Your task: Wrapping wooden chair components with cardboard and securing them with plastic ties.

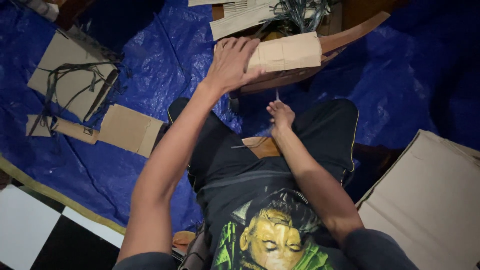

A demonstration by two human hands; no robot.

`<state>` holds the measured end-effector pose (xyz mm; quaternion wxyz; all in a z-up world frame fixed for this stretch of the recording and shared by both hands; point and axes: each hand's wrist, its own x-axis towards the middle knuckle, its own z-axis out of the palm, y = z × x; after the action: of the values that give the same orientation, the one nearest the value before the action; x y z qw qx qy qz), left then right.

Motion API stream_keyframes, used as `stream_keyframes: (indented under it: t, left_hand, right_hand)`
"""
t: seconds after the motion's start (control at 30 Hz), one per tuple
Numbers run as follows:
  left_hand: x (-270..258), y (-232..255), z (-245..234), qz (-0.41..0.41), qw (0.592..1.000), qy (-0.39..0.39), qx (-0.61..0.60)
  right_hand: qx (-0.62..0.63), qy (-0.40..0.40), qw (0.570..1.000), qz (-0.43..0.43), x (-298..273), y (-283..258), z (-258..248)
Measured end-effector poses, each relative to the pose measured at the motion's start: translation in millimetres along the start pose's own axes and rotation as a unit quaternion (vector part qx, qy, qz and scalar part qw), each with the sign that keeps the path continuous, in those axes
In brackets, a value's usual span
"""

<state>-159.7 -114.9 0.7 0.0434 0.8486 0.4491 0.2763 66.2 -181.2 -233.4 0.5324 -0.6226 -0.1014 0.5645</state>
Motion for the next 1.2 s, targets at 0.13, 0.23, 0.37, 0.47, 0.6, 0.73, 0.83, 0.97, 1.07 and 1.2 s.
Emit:
stream_keyframes:
  t: [0.13,0.23,0.37,0.47,0.6,0.73,0.83,0.97,1.07,1.2]
  left_hand:
    - [6.3,2.5,-6.0,-0.004,0.999,-0.039,-0.013]
    - [6.3,-0.7,-3.2,0.013,0.999,-0.040,-0.021]
    - [3.9,-4.0,9.1,0.065,0.997,0.036,-0.028]
    - [10.4,-4.1,10.0,0.031,0.999,0.014,-0.040]
    - [22.1,-6.4,11.5,-0.024,0.995,-0.045,-0.081]
    - [24.3,-5.0,10.3,-0.039,0.994,-0.056,-0.088]
    - [22.5,-3.9,9.1,-0.037,0.993,-0.050,-0.104]
    - [24.4,-2.8,7.7,-0.051,0.992,-0.063,-0.101]
    - [24.7,-3.8,8.5,-0.053,0.992,-0.064,-0.098]
    - [23.4,-9.0,12.9,-0.047,0.992,-0.056,-0.098]
  right_hand:
    - [-0.030,-0.052,0.998,-0.019,-32.3,-34.9,40.8]
    - [-0.038,-0.096,0.991,-0.085,-47.5,-62.4,66.6]
    - [-0.033,-0.086,0.990,-0.102,-46.6,-81.3,87.5]
    - [0.055,-0.143,0.980,-0.124,-43.3,-88.3,94.2]
    - [0.095,-0.181,0.975,-0.082,-11.7,-79.2,90.9]
    - [0.095,-0.181,0.977,-0.065,27.9,-68.0,89.6]
    - [0.132,-0.178,0.974,-0.039,17.3,-80.6,98.3]
    - [0.125,-0.196,0.972,0.020,11.6,-82.6,95.7]
    - [0.139,-0.293,0.946,0.002,40.2,-61.6,79.7]
    - [0.179,-0.387,0.903,0.050,14.4,-81.8,65.1]
